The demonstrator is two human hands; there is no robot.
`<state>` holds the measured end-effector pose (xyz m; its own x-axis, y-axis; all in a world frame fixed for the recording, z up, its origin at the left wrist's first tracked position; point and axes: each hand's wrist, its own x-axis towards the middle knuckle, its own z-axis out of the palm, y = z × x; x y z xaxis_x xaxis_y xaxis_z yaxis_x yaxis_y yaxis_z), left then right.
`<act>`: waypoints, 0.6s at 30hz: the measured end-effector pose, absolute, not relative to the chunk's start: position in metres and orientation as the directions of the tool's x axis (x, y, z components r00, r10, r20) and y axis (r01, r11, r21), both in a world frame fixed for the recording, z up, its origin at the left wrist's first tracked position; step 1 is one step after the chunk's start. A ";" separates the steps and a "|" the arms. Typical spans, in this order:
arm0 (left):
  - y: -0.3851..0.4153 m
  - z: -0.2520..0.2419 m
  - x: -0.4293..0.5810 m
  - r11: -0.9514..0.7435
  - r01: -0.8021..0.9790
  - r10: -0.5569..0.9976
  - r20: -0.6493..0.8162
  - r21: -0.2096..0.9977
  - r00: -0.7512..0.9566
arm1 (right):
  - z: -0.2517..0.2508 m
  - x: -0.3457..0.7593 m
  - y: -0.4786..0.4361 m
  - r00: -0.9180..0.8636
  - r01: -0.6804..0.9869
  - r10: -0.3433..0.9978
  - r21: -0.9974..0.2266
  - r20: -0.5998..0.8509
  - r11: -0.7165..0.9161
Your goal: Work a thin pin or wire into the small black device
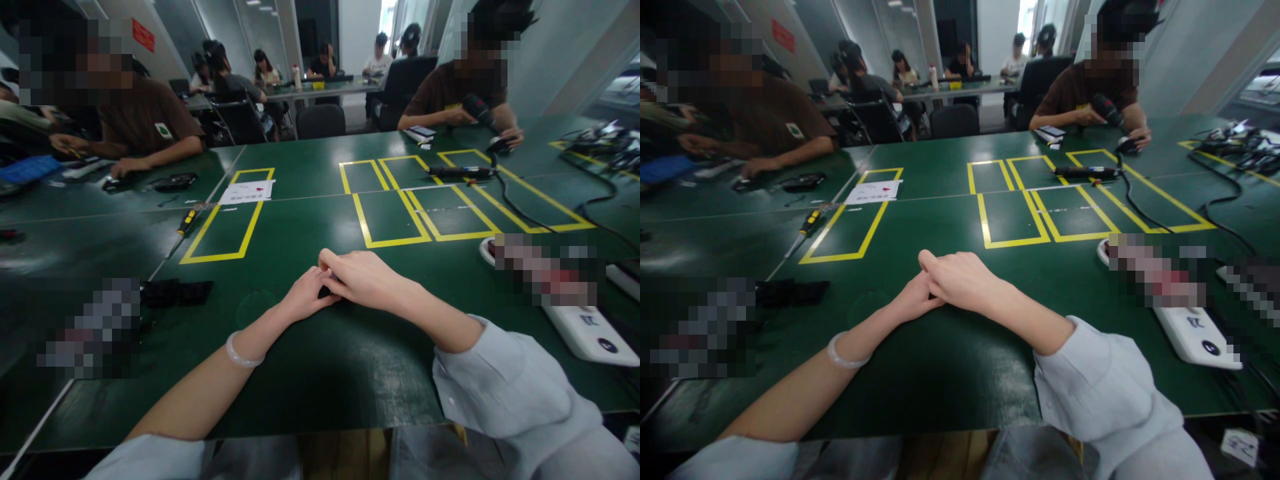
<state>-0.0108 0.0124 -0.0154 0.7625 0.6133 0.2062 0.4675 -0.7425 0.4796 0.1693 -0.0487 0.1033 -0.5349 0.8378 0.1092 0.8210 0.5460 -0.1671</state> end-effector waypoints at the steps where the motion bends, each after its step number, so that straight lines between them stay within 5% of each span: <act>1: 0.012 -0.015 -0.011 -0.743 0.464 0.613 0.210 0.483 0.762 | 0.103 0.169 -0.048 -0.534 0.823 0.839 -0.162 0.108 0.545; 18: 0.012 -0.016 -0.011 -0.734 0.482 0.625 0.197 0.479 0.755 | 0.105 0.168 -0.048 -0.538 0.823 0.834 -0.138 0.119 0.551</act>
<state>-0.0106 0.0119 -0.0160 0.7552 0.6252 0.1972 0.4824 -0.7337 0.4786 0.1682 -0.0481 0.1048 -0.5382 0.8344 0.1190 0.8232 0.5507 -0.1380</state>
